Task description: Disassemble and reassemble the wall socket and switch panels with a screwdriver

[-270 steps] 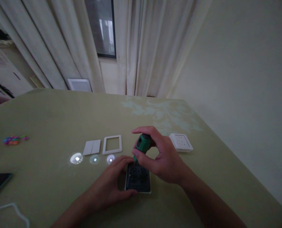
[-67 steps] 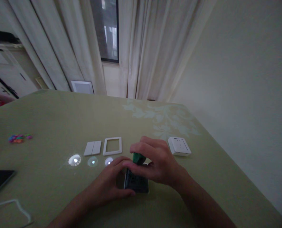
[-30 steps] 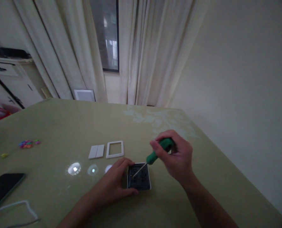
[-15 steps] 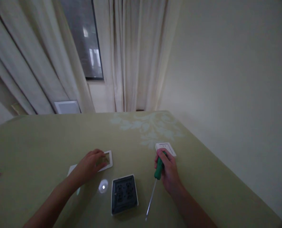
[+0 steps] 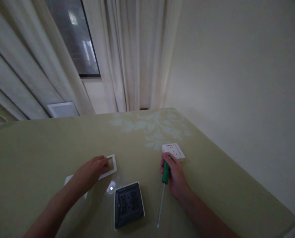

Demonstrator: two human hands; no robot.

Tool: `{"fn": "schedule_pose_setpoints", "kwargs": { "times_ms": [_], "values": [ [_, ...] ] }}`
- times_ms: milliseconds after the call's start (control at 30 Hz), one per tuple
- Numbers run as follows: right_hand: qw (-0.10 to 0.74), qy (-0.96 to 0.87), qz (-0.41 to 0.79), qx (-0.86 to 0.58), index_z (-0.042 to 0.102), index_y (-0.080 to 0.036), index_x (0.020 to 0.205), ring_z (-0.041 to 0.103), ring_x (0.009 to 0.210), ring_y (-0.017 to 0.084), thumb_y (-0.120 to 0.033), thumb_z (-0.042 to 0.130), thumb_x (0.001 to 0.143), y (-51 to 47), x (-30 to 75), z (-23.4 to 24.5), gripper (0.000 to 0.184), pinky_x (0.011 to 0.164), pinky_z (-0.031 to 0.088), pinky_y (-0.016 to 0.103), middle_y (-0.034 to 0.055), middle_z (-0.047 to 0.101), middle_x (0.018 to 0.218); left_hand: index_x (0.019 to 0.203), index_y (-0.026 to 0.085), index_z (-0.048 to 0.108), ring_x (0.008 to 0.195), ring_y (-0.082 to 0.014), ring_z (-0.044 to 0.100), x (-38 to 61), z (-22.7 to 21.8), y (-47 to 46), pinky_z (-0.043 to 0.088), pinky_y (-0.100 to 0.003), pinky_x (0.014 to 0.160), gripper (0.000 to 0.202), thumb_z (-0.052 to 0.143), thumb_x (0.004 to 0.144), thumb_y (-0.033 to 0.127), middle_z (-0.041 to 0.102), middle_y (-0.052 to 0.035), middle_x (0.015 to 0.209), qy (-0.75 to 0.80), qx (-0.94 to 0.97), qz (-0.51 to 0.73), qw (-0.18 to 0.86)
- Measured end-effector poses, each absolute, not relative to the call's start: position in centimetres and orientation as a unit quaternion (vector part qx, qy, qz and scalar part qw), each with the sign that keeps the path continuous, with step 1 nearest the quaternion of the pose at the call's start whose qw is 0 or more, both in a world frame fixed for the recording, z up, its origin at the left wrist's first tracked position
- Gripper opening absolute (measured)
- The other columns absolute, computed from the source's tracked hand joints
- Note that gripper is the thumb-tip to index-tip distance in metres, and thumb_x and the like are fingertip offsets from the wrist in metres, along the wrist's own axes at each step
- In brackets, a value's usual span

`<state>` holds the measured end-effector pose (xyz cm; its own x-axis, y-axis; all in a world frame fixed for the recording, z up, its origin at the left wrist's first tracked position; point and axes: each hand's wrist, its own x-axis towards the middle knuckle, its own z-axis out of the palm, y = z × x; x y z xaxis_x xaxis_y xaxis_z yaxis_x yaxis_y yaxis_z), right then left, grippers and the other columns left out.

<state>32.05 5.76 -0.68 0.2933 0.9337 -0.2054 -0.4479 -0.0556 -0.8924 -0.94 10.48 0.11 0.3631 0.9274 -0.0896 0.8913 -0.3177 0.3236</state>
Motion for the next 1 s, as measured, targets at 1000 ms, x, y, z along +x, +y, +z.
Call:
{"fn": "schedule_pose_setpoints", "kwargs": {
  "times_ms": [1000],
  "values": [
    [0.633,-0.242,0.547,-0.491,0.065,-0.020,0.078,0.051,0.047,0.008,-0.056,0.096,0.060,6.0,32.1,-1.1,0.050,0.040,0.037,0.017,-0.0056,0.059,0.062,0.091,0.022,0.074,0.091,-0.0178,0.067,8.8,3.7,3.6,0.045,-0.026,0.076,0.028,0.059,0.100,0.000,0.070,-0.0003,0.097,0.361,0.893,0.042,0.266]
  ]
}}
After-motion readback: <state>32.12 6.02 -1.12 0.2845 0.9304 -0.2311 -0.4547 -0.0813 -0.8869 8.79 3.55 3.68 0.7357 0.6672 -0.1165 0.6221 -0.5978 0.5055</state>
